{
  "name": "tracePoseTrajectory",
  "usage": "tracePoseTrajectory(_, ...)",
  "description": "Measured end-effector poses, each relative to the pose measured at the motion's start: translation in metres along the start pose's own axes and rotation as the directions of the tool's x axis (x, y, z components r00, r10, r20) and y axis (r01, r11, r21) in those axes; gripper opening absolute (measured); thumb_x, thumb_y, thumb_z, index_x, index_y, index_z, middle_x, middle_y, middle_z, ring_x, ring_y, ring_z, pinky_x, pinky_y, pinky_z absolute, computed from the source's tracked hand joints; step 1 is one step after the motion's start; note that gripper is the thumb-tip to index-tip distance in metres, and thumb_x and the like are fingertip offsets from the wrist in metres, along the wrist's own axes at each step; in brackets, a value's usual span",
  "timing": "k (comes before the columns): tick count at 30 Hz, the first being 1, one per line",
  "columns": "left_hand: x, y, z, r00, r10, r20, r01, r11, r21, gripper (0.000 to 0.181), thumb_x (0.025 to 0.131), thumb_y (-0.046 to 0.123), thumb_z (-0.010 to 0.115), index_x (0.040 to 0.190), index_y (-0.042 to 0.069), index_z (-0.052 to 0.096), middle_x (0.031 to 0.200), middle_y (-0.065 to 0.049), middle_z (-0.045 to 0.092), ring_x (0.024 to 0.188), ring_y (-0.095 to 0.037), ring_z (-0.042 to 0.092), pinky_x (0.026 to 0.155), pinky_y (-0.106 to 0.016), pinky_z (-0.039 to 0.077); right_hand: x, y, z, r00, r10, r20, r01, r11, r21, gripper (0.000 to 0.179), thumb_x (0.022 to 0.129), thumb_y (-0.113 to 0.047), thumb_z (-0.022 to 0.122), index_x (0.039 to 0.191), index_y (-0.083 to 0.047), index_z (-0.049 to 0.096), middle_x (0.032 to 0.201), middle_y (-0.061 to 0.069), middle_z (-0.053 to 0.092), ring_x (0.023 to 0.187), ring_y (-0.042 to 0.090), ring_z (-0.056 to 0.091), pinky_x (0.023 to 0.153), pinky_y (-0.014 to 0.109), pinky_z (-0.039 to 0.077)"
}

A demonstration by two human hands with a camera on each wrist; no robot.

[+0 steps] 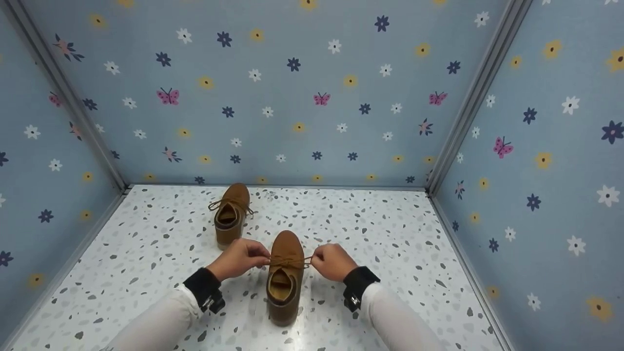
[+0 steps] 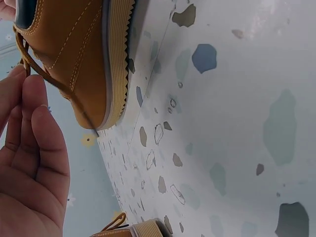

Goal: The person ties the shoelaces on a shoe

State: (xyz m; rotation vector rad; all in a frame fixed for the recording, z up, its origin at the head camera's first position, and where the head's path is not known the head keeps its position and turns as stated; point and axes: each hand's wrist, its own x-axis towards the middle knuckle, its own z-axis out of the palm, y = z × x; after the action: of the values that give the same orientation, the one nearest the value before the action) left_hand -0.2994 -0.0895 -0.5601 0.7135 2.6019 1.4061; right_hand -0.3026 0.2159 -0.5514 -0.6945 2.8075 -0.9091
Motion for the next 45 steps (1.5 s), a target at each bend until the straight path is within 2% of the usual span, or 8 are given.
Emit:
tracePoseTrajectory(7,-0.001,-0.001,0.0,1.0,0.007,0.0,-0.007,1.0,0.021,0.005,0.092,0.015,0.079,0.095,0.014,0.082,0.085,0.0,0.08,0.071,-0.007,0.068,0.067,-0.023,0.056,0.0,0.002,-0.001,1.0,0.016,0.01,-0.017,0.999,0.039,0.019,0.093,-0.008,0.06,0.093,-0.01,0.079,0.08,-0.003,0.073,0.068,0.007,0.059,0.064,0.024,0.049)
tracePoseTrajectory(11,-0.001,-0.001,-0.001,1.0,0.015,0.004,-0.015,1.0,0.02,0.005,0.092,0.015,0.079,0.096,0.013,0.082,0.085,0.0,0.08,0.072,-0.008,0.07,0.067,-0.023,0.056,-0.001,0.004,-0.002,1.0,0.012,0.013,-0.013,0.999,0.045,0.017,0.096,-0.012,0.063,0.089,-0.007,0.078,0.073,-0.004,0.07,0.064,0.006,0.057,0.061,0.024,0.048)
tracePoseTrajectory(16,-0.002,-0.003,-0.002,1.0,-0.006,0.007,0.006,1.0,0.005,0.005,0.093,0.014,0.078,0.096,0.013,0.082,0.086,-0.001,0.081,0.073,-0.007,0.07,0.068,-0.023,0.056,-0.002,0.005,-0.003,1.0,-0.007,0.026,0.006,0.999,0.034,0.026,0.101,-0.023,0.067,0.083,-0.007,0.075,0.069,-0.006,0.067,0.061,0.004,0.055,0.059,0.023,0.046)
tracePoseTrajectory(21,-0.004,-0.007,-0.002,1.0,-0.028,0.005,0.028,1.0,0.009,0.005,0.093,0.015,0.078,0.095,0.013,0.082,0.085,-0.002,0.08,0.072,-0.004,0.068,0.067,-0.023,0.055,-0.003,0.007,-0.003,0.999,-0.037,0.022,0.037,0.999,-0.015,0.031,0.103,-0.027,0.066,0.082,-0.006,0.074,0.066,-0.01,0.06,0.059,0.002,0.05,0.058,0.023,0.042)
tracePoseTrajectory(26,-0.006,-0.012,-0.005,1.0,-0.011,-0.013,0.011,1.0,0.027,0.003,0.093,0.014,0.078,0.091,0.012,0.081,0.085,-0.004,0.08,0.07,-0.003,0.065,0.065,-0.021,0.054,-0.004,0.009,-0.001,0.998,-0.068,-0.002,0.067,0.993,-0.102,0.033,0.103,-0.022,0.066,0.073,-0.01,0.069,0.062,-0.013,0.049,0.055,0.002,0.043,0.055,0.022,0.038)
tracePoseTrajectory(30,-0.008,-0.015,-0.007,1.0,0.012,-0.023,-0.011,0.999,0.042,0.005,0.092,0.011,0.078,0.087,0.012,0.078,0.082,-0.006,0.079,0.066,-0.002,0.061,0.062,-0.02,0.052,-0.005,0.011,-0.001,0.999,-0.028,-0.035,0.022,0.988,-0.151,0.039,0.102,-0.021,0.065,0.064,-0.018,0.057,0.058,-0.014,0.043,0.054,0.001,0.04,0.055,0.021,0.036)
tracePoseTrajectory(34,-0.01,-0.016,-0.009,0.999,0.023,-0.026,-0.021,0.997,0.069,0.006,0.091,0.011,0.079,0.085,0.013,0.077,0.08,-0.004,0.077,0.066,-0.001,0.059,0.062,-0.02,0.05,-0.006,0.012,0.0,0.998,-0.01,-0.06,-0.001,0.984,-0.178,0.041,0.101,-0.02,0.064,0.062,-0.022,0.049,0.057,-0.013,0.041,0.053,0.003,0.039,0.056,0.022,0.035)
tracePoseTrajectory(45,-0.018,-0.021,-0.02,1.0,0.013,0.024,-0.017,0.984,0.175,0.01,0.091,0.008,0.076,0.084,0.014,0.073,0.079,0.002,0.072,0.068,-0.004,0.057,0.064,-0.023,0.049,-0.008,0.019,0.0,0.994,0.024,-0.11,-0.047,0.978,-0.204,0.046,0.098,-0.012,0.063,0.059,-0.022,0.041,0.056,-0.011,0.038,0.053,0.006,0.036,0.054,0.023,0.031)
